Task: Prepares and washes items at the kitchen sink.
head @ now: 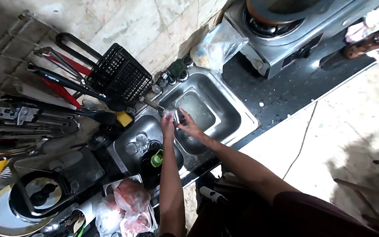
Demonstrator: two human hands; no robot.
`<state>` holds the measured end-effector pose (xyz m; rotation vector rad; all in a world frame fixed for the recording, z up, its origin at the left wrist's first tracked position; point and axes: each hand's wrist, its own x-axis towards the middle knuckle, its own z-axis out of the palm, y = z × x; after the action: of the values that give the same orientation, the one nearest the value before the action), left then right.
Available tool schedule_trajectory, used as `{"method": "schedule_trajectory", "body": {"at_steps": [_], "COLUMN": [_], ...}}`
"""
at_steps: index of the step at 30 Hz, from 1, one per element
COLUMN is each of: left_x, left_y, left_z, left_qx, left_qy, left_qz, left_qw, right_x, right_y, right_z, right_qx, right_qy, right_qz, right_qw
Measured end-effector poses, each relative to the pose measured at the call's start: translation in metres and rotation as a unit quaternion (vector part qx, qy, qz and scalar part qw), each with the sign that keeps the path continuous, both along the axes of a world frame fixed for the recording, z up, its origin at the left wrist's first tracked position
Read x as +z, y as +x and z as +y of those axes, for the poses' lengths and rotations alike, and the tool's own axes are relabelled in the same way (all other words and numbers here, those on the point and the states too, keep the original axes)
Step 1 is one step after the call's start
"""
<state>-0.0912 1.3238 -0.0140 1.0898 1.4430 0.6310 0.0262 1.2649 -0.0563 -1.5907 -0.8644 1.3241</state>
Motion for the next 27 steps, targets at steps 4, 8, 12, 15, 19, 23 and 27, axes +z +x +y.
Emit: {"method": "schedule_trajectory", "body": {"at_steps": [4,8,12,15,19,23,27], "left_x": [-0.002,0.004,0.005,0.002,-0.001,0.001,0.002], "left_y": [0.004,0.012,0.003,-0.002,-0.002,0.001,0.002], "left_z": [0.000,0.009,0.005,0.002,0.001,0.002,0.007], "left_qx": [0.021,0.057,0.006,-0.003,0.012,0.036,0.072], "left_qy": [0.022,0.040,0.039,0.015,0.020,0.013,0.006], "left_qz": [0.026,0.057,0.029,-0.036,-0.050,-0.017,0.008], "left_qw": [0.999,0.996,0.999,0.999,0.998,0.999,0.997], "right_x": [-0.001,0.000,0.001,-0.002,-0.003,-0.004,-0.006], "right_y": [0.000,-0.005,-0.004,-0.003,-0.004,-0.008,-0.013], "right_z": [-0.002,-0.002,0.002,0.005,0.004,0.001,0.000], "right_qx": [0.004,0.017,0.012,0.001,0.007,0.006,0.018], "right_qy": [0.023,0.030,0.031,0.038,0.036,0.057,0.091], "right_qz": [0.003,0.001,-0.007,-0.008,-0.018,-0.024,-0.073], "right_qw": [1.000,0.999,0.999,0.999,0.999,0.998,0.993]}}
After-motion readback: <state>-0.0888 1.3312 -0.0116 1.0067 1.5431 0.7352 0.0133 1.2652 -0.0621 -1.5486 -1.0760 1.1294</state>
